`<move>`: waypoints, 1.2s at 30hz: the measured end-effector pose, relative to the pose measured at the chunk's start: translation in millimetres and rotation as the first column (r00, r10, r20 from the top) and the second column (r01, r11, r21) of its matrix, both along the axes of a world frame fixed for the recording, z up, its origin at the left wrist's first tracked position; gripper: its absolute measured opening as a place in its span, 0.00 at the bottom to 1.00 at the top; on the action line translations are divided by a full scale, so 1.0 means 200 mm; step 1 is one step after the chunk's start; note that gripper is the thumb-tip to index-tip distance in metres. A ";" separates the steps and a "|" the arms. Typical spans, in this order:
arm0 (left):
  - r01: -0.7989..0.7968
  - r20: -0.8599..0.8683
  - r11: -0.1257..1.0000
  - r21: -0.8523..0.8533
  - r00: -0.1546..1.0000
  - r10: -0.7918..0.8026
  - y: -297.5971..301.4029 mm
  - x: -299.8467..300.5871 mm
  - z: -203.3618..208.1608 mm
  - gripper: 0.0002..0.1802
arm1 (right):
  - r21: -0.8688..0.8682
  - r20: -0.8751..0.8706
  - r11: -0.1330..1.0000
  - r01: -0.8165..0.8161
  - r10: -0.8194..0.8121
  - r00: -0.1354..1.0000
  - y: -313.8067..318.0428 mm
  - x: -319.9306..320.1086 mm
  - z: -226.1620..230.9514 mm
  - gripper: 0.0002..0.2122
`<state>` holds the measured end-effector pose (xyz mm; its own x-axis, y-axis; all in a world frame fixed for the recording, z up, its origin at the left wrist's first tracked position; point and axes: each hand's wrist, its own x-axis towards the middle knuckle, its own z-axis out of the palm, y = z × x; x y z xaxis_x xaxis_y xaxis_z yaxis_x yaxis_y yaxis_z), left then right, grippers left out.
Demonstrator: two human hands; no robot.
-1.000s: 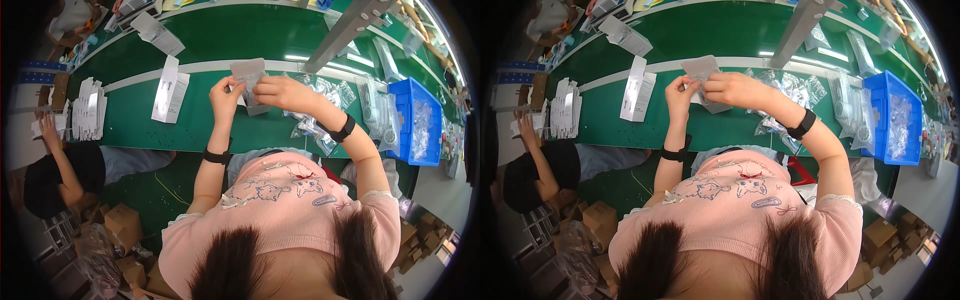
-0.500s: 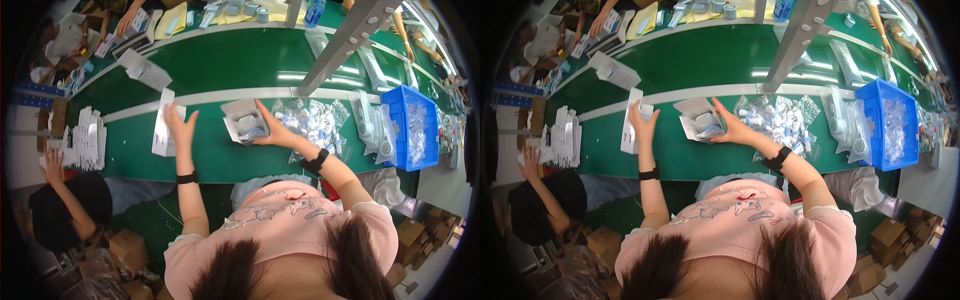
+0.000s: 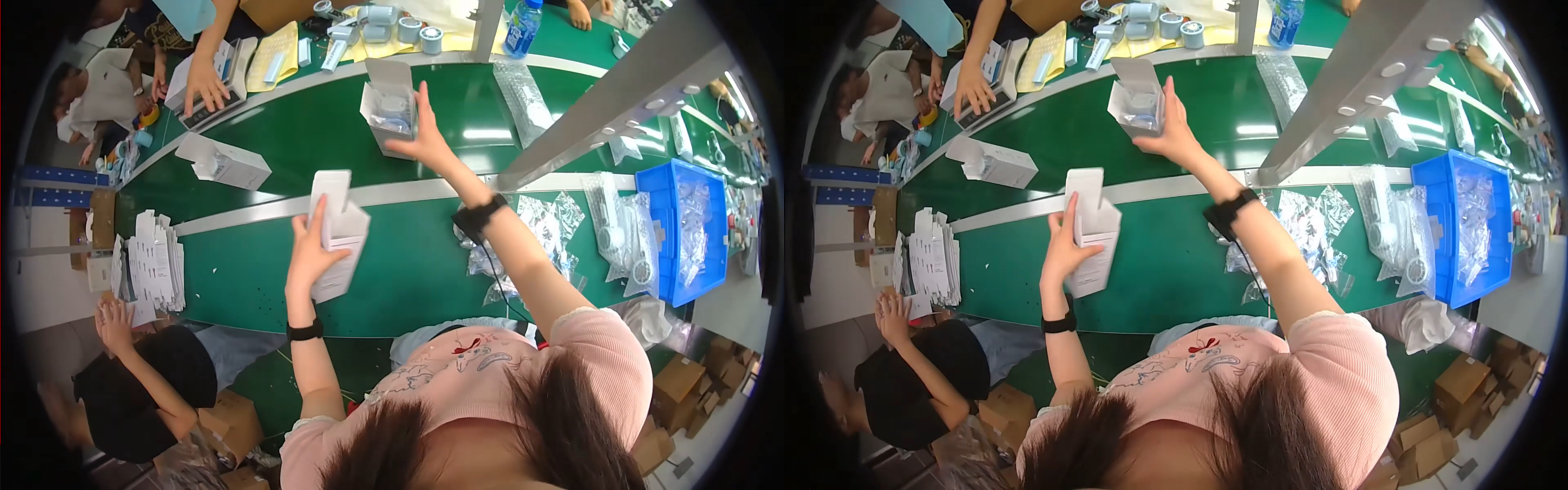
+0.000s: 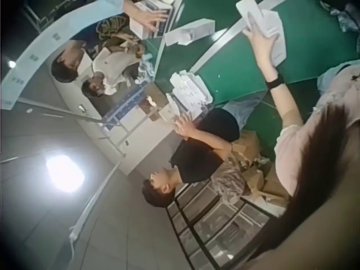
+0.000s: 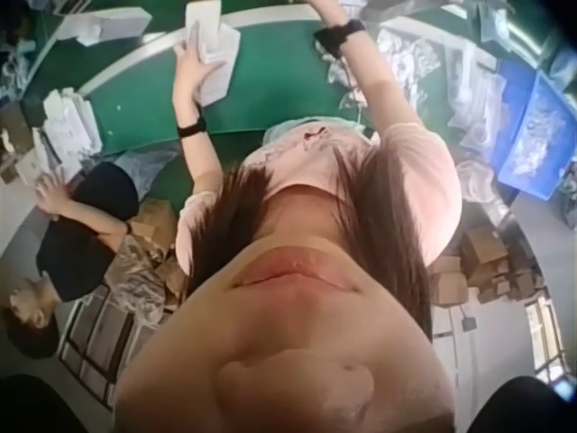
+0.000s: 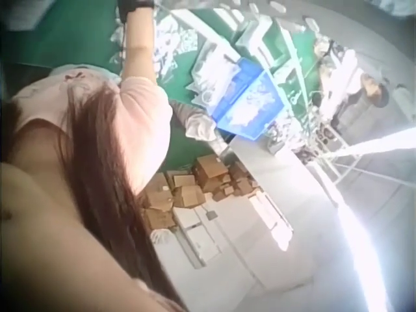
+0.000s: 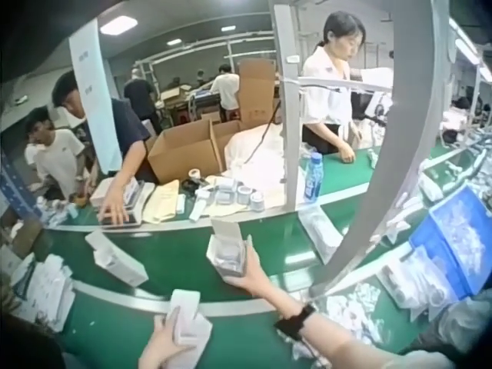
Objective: The person packs items by hand, picking up a small plastic bag from a blue bin, placing it into a white box, and then inserting a larger bubble-wrapped item into the same box. The person then closes the box and sets it aside on the green table.
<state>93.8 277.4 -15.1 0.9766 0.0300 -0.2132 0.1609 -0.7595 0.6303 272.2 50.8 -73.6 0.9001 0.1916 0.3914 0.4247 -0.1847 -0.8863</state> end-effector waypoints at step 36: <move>0.099 0.469 0.857 -0.506 0.865 0.177 -0.89 -0.11 -0.19 0.42 | 0.453 -0.412 0.557 0.696 -0.562 0.718 -0.81 -0.76 0.46 0.26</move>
